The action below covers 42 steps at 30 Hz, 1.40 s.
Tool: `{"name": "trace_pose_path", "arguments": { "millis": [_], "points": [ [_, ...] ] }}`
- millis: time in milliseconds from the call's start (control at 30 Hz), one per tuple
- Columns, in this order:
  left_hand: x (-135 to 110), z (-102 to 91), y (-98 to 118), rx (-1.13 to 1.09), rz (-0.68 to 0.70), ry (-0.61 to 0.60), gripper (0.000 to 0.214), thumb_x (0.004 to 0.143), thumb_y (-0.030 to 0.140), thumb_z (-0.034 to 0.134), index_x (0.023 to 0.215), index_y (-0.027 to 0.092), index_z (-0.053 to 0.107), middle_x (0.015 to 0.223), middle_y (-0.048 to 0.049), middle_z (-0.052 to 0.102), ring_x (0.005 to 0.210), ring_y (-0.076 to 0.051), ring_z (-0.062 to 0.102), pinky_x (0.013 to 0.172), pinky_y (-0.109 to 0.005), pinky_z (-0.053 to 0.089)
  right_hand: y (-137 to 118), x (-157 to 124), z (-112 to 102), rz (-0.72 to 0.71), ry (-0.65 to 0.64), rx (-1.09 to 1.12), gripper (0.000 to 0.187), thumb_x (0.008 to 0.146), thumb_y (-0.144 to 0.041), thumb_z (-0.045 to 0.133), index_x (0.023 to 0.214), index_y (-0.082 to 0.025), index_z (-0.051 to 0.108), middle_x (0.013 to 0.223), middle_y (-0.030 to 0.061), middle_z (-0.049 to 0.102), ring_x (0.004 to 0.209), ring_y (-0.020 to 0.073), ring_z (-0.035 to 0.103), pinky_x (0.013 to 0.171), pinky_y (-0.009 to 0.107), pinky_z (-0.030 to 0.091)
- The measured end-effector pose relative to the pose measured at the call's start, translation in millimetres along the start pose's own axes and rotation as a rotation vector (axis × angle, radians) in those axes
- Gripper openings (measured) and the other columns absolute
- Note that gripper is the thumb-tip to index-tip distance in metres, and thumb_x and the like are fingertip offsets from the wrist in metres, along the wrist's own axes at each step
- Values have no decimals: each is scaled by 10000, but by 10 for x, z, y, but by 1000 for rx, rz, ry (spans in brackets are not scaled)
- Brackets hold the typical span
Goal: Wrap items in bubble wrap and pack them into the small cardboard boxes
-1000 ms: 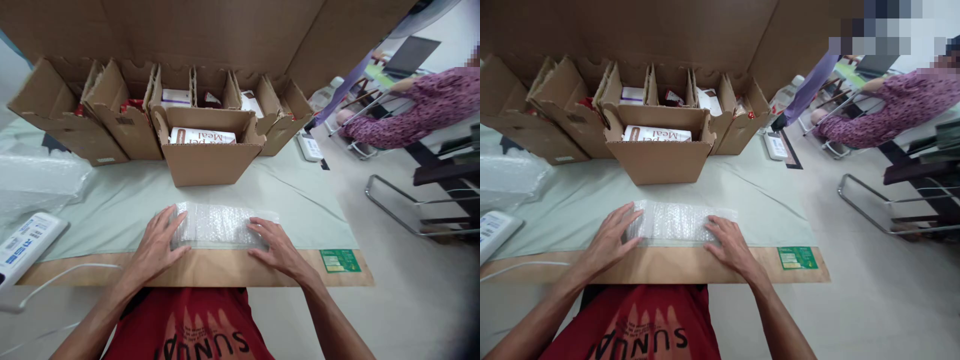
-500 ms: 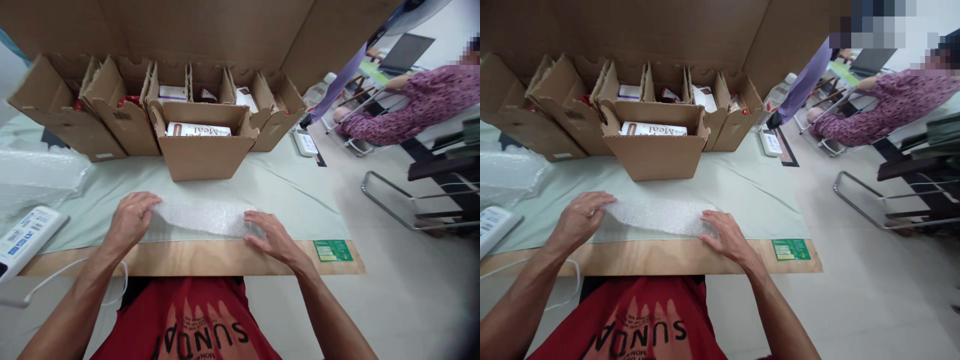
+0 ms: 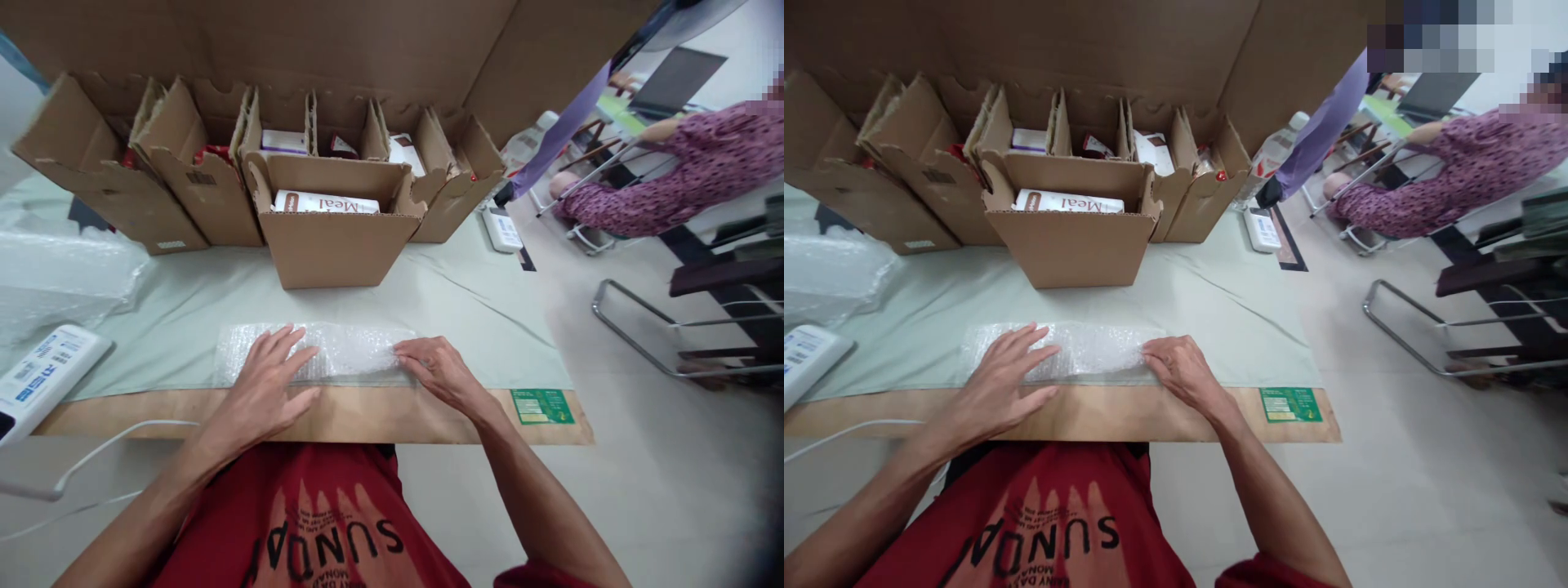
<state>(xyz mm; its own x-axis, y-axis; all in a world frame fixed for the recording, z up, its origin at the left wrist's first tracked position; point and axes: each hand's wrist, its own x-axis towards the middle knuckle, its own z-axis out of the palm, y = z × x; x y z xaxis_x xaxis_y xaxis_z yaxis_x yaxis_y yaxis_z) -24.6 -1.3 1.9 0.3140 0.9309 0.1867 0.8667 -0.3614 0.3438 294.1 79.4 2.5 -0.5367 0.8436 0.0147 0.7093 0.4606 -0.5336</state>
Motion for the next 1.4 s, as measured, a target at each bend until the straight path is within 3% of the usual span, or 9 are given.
{"name": "trace_pose_path", "arguments": {
  "millis": [300, 400, 500, 633, 733, 833, 1000, 1133, 1400],
  "points": [
    [346, 129, 56, -116, -58, -152, 290, 922, 281, 573, 1145, 202, 739, 1223, -115, 757, 1145, -300, 704, 1126, -574, 422, -103, 223, -209, 176, -128, 39, 282, 953, -287, 508, 887, -203, 769, 747, 24, 760, 685, 191, 675, 688, 301, 476],
    [424, 53, 123, -139, -76, -145, 528, 862, 463, 653, 1293, 156, 671, 1361, -161, 683, 1261, -343, 636, 1090, -531, 469, -122, 276, -248, 111, -118, 100, 291, 963, -317, 486, 876, -203, 739, 764, 24, 748, 721, 182, 663, 718, 299, 470],
    [534, 15, 136, -83, -109, -136, 374, 897, 360, 553, 1198, 207, 715, 1272, -110, 736, 1187, -310, 674, 1068, -484, 479, -141, 302, -365, 16, -63, 209, 272, 961, -343, 499, 876, -217, 725, 840, 28, 767, 803, 186, 683, 795, 306, 494],
    [521, -127, -134, -3, -183, -146, 311, 844, 211, 434, 827, 246, 742, 901, -72, 800, 877, -291, 736, 907, -476, 528, -37, 245, -627, 76, 112, 330, 271, 946, -434, 569, 857, -219, 709, 734, 18, 721, 714, 182, 665, 729, 310, 530],
    [410, -349, -442, -105, -296, -124, 297, 863, 340, 452, 846, 256, 736, 868, -41, 795, 758, -250, 722, 735, -382, 550, 135, 254, -715, 137, 162, 416, 306, 917, -489, 625, 839, -206, 709, 683, 12, 691, 666, 175, 640, 684, 311, 532],
    [398, -498, -653, -203, -443, -105, 299, 833, 421, 520, 943, 247, 737, 902, -30, 792, 774, -240, 725, 736, -353, 561, 316, 438, -585, 162, 155, 447, 301, 899, -469, 637, 847, -184, 721, 678, 6, 686, 654, 159, 619, 666, 297, 515],
    [558, -391, -707, -23, -617, -19, 498, 836, 320, 536, 1283, 130, 643, 1120, -182, 751, 1095, -406, 689, 962, -581, 516, 558, 768, -216, 214, 224, 269, 311, 882, -446, 602, 940, -174, 740, 860, 64, 763, 813, 216, 687, 766, 359, 553],
    [569, -233, -684, 25, -586, 313, 814, 809, 406, 656, 1516, 93, 401, 1541, -274, 447, 1443, -455, 410, 1156, -654, 344, 665, 703, -175, 215, 340, 173, 413, 891, -473, 597, 1142, -168, 718, 1208, 157, 732, 1053, 285, 693, 889, 462, 564],
    [995, 19, -491, -614, -584, 402, 824, 848, 355, 634, 1568, 198, 265, 1600, -209, 402, 1439, -346, 456, 1170, -575, 397, 386, 1196, 20, 123, 250, 341, 637, 797, -458, 696, 1350, -161, 587, 1302, 179, 704, 1113, 315, 695, 842, 447, 591]
  ]
}}
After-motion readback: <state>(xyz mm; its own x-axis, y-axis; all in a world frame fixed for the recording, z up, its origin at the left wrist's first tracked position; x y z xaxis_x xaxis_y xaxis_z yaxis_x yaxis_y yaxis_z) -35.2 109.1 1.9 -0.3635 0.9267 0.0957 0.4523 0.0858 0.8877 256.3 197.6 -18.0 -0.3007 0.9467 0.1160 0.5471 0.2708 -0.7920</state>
